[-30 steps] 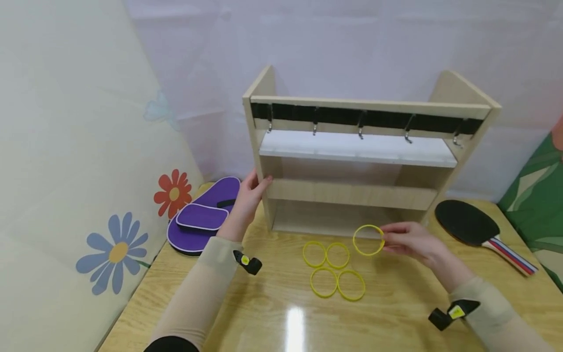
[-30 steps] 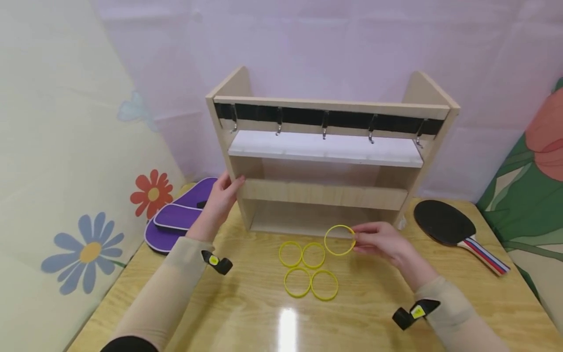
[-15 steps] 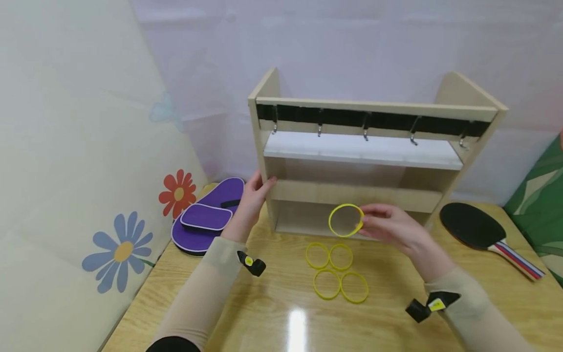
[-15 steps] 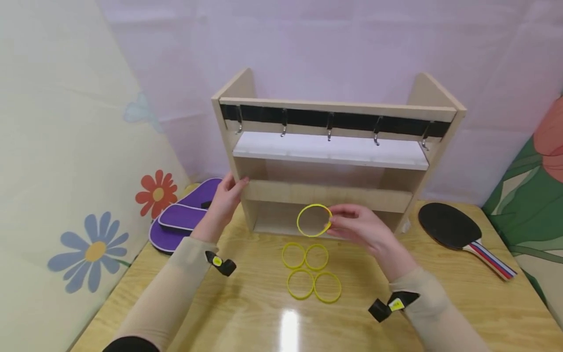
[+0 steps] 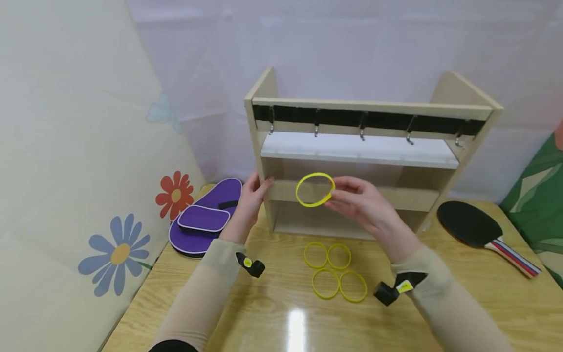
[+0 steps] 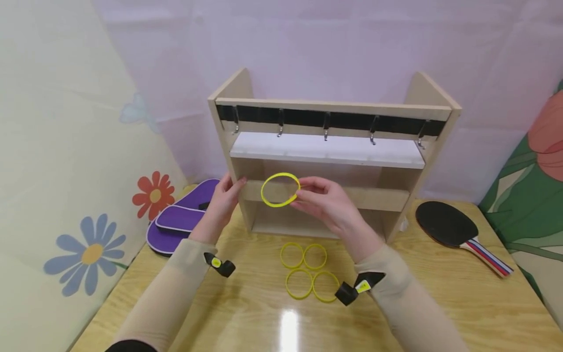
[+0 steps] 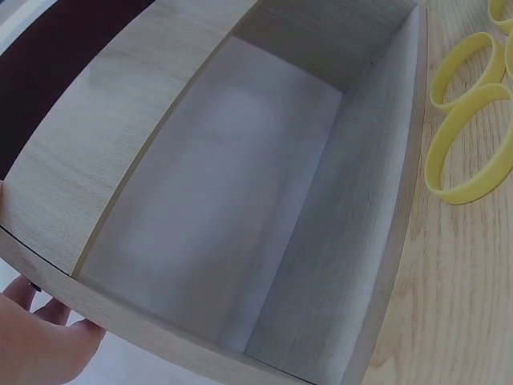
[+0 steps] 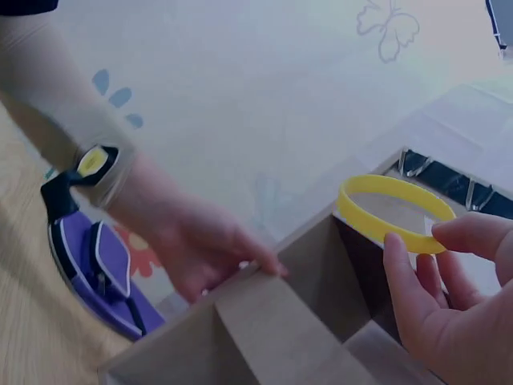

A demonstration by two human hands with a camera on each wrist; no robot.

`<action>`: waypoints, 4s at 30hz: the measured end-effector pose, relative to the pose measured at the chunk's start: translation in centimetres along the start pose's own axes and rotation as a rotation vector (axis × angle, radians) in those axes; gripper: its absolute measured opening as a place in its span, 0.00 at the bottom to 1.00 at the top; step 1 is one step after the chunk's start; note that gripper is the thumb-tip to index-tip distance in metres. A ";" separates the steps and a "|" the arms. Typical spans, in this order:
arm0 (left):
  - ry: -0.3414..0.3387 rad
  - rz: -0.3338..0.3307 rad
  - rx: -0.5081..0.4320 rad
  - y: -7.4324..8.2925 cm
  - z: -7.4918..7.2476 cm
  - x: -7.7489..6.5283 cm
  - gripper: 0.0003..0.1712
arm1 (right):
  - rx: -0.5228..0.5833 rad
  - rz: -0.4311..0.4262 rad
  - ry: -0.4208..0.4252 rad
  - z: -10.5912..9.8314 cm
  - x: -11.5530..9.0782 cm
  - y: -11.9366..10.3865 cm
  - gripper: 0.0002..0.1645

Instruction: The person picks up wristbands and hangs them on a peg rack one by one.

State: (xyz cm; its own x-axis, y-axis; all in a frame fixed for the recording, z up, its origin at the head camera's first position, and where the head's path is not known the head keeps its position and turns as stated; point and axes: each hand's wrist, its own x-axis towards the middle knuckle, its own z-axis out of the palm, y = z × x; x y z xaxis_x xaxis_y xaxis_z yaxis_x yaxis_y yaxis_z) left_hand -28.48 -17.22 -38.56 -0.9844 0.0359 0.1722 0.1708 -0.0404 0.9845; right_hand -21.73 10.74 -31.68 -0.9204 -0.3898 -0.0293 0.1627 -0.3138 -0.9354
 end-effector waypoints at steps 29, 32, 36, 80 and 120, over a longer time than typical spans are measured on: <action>0.037 -0.006 -0.033 -0.1 0.3 0.1 0.31 | 0.341 -0.122 0.120 9.1 5.3 -2.4 0.13; 0.041 -0.007 -0.032 -0.1 0.3 0.1 0.30 | 0.355 -0.117 0.159 9.4 5.7 -2.1 0.10; 0.040 -0.011 -0.023 0.0 0.2 0.0 0.30 | 0.345 -0.107 0.187 9.6 6.0 -1.7 0.11; 0.040 -0.008 -0.015 0.1 0.4 -0.2 0.30 | 0.096 -0.044 0.185 7.8 5.9 1.0 0.22; 0.026 -0.016 -0.021 0.2 0.3 -0.1 0.31 | -0.317 0.155 0.095 -6.0 -1.7 9.0 0.29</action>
State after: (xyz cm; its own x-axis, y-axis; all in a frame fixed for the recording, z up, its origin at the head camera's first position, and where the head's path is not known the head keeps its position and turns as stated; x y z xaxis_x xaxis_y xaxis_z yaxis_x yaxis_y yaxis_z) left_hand -28.35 -16.91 -38.35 -0.9878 0.0104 0.1553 0.1544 -0.0607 0.9861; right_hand -20.85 13.75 -42.19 -0.9249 -0.3245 -0.1981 0.1985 0.0323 -0.9796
